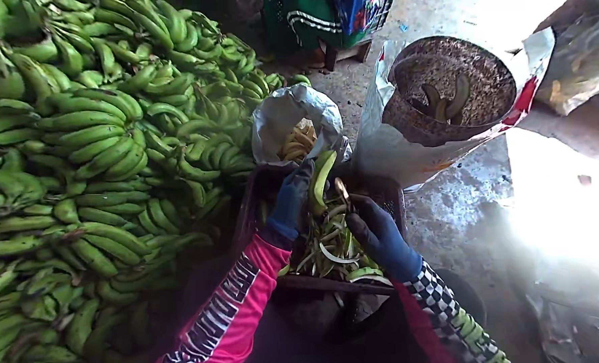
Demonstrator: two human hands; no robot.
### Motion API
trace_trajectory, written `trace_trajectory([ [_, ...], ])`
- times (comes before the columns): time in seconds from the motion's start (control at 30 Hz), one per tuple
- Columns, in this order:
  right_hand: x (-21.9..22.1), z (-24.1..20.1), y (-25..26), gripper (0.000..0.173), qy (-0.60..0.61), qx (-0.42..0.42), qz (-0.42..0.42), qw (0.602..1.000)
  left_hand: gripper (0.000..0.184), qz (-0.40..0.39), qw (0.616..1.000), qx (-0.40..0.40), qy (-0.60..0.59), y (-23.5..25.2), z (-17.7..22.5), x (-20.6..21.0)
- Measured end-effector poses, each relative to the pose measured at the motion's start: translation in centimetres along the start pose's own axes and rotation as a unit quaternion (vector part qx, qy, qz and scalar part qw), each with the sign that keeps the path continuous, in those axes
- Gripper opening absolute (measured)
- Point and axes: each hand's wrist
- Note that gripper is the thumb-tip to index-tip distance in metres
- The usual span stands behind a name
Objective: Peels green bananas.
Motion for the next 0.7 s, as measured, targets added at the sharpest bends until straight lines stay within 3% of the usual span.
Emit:
trace_trajectory([
  [0.13,1.0,-0.1,-0.6,0.059,-0.014,-0.039,-0.063,0.997,0.039,0.006,1.000,0.023,0.019,-0.4,-0.5,0.3],
  [0.23,1.6,0.4,-0.6,0.056,-0.022,-0.048,-0.061,0.997,0.039,0.006,0.999,0.024,0.029,-1.4,-1.0,0.4],
  [0.33,1.9,0.9,-0.2,0.056,-0.083,-0.064,-0.003,0.994,0.041,0.002,0.999,0.023,0.040,-1.4,-0.8,0.9],
  [0.43,1.5,1.6,1.1,0.043,-0.186,-0.073,0.109,0.974,0.042,0.014,0.994,0.019,0.105,-1.9,-0.6,1.1],
  [0.5,0.7,2.6,2.3,0.044,-0.237,-0.034,0.163,0.957,0.047,0.015,0.989,0.005,0.145,-1.9,-0.5,1.2],
  [0.57,-1.0,3.4,3.4,0.053,-0.243,0.051,0.165,0.954,0.054,-0.004,0.992,-0.011,0.128,-1.4,-0.4,1.0],
  [0.63,-2.2,3.9,3.6,0.060,-0.190,0.095,0.166,0.963,0.058,-0.050,0.997,-0.027,0.060,-0.8,-0.2,0.4],
  [0.7,-2.1,3.4,2.9,0.058,-0.123,0.111,0.165,0.972,0.050,-0.086,0.995,-0.044,0.013,-0.4,0.4,-0.1],
])
Point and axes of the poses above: each hand's wrist, its own y-axis towards the middle knuckle, its own x-axis out of the palm, z = x × y, and after that the axes turned 14 degrees about z, right-handed
